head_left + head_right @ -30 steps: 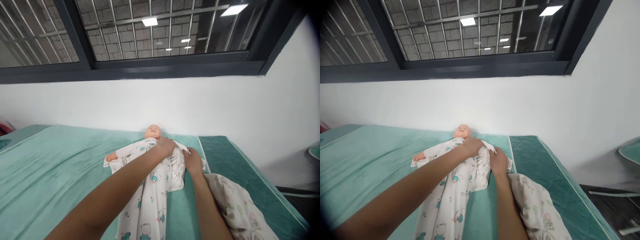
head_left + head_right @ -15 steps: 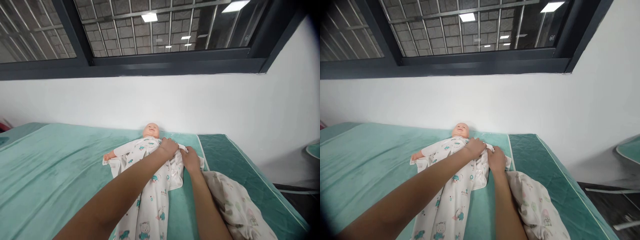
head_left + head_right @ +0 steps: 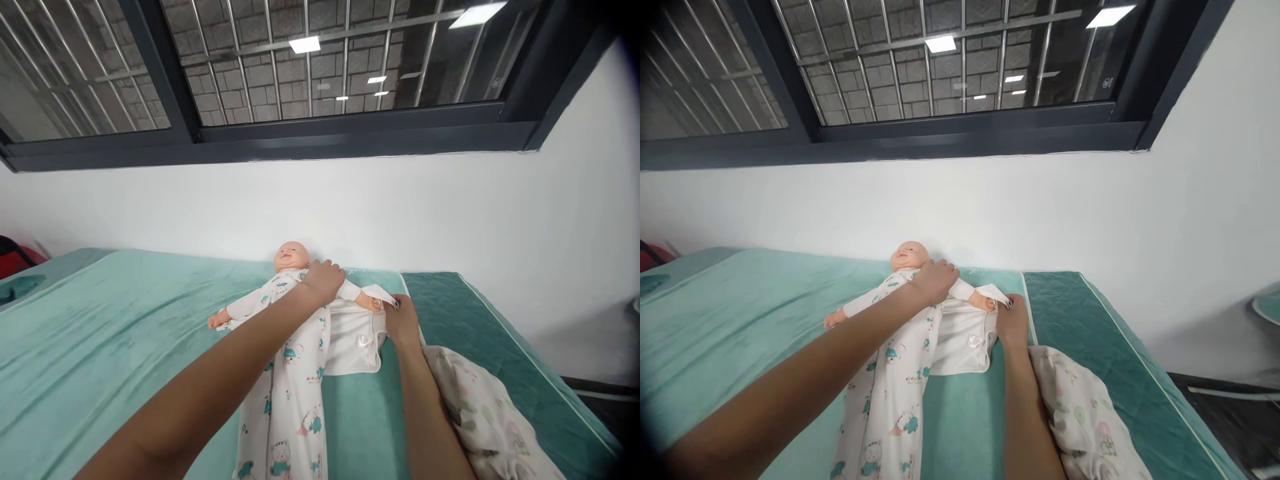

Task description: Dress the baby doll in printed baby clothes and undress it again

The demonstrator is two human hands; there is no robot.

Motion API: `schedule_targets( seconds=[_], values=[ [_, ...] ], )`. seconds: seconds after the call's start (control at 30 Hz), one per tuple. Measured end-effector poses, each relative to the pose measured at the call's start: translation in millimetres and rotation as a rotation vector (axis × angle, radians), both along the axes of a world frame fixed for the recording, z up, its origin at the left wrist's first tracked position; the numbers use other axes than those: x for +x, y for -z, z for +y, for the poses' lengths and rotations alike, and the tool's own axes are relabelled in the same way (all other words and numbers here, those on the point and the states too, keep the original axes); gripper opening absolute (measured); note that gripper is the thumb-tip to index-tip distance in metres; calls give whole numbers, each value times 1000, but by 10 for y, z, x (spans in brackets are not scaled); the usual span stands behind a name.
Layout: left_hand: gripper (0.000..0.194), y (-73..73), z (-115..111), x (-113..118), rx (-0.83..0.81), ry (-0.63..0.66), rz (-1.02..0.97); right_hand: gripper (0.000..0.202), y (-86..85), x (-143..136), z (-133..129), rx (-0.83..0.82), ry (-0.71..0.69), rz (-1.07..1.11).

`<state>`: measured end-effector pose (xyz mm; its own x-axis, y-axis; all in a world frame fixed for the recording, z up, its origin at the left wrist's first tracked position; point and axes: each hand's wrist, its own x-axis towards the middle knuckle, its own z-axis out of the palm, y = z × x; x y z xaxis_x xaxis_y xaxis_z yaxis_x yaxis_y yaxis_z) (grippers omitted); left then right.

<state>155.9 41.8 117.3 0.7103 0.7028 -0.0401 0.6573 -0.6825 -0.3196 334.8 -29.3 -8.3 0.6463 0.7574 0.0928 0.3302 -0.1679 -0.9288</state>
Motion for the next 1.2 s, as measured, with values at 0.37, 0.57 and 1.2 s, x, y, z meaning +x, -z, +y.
schedule_targets(
  seconds=[0.37, 0.57, 1.2],
  values=[
    [33, 96, -140, 60, -89, 38, -50, 41, 19, 45, 23, 330, -115, 520],
    [32, 207, -162, 204, -163, -12, -82, 48, -20, 139, -47, 489, -70, 656],
    [33, 582, -302, -1305, -277, -258, -1175, 44, -383, -1346, -282, 296, -574, -73]
  ],
)
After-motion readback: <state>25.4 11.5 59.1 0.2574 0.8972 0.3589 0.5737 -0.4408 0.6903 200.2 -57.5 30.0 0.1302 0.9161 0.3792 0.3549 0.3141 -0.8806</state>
